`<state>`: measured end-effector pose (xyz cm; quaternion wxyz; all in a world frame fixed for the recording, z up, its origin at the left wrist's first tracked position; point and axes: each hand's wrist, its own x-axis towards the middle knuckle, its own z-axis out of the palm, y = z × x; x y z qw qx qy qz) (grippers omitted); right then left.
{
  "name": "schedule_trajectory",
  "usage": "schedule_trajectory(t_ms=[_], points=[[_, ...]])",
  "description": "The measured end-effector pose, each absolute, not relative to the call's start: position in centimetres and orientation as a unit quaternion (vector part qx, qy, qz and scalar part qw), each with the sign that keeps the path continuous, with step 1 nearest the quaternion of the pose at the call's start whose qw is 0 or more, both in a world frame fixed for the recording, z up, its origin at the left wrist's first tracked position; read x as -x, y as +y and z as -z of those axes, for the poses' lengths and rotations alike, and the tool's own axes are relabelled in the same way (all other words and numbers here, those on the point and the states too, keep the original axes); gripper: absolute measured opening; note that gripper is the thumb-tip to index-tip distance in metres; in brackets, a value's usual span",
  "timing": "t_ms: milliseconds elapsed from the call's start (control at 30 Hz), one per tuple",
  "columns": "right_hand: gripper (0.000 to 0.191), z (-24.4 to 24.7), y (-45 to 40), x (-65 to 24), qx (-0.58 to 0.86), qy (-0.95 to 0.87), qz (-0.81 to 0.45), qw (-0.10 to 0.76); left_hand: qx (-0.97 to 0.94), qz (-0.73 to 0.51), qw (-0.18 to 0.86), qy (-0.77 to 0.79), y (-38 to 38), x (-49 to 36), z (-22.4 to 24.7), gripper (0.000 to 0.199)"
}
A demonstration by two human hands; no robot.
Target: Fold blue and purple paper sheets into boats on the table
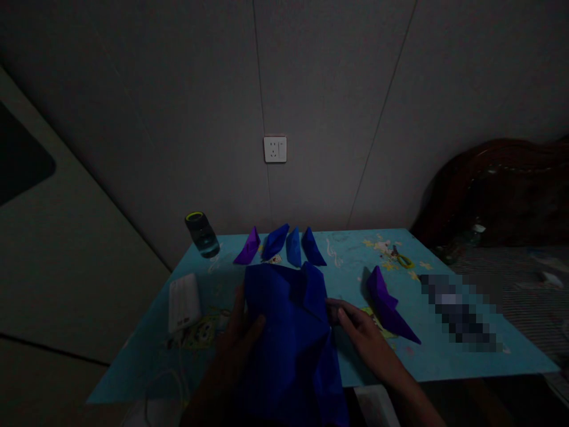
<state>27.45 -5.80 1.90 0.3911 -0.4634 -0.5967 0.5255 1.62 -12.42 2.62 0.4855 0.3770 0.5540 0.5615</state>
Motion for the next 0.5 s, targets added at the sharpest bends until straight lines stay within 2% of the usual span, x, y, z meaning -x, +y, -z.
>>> schedule_trajectory(t_ms=[100, 300, 400, 500], points=[[0.064, -1.7, -6.9, -26.3, 0.487, -0.561, -0.545, 0.389, -0.401, -0.534, 0.506, 0.546, -12.5, -2.5, -2.6, 0.084], [0.048, -2.0, -6.8, -25.5, 0.417, -0.492, -0.661, 0.383, -0.446, -0.520, 0.503, 0.527, -12.8, -2.9, -2.0, 0.075], [0.043, -2.1, -5.8, -26.3, 0.425, -0.447, -0.663, 0.424, -0.445, -0.526, 0.492, 0.532, -12.7, -2.5, -1.9, 0.075], [0.041, -2.1, -4.8, -28.0, 0.442, -0.417, -0.652, 0.454, -0.427, -0.552, 0.435, 0.569, -12.6, -1.6, -2.4, 0.078]])
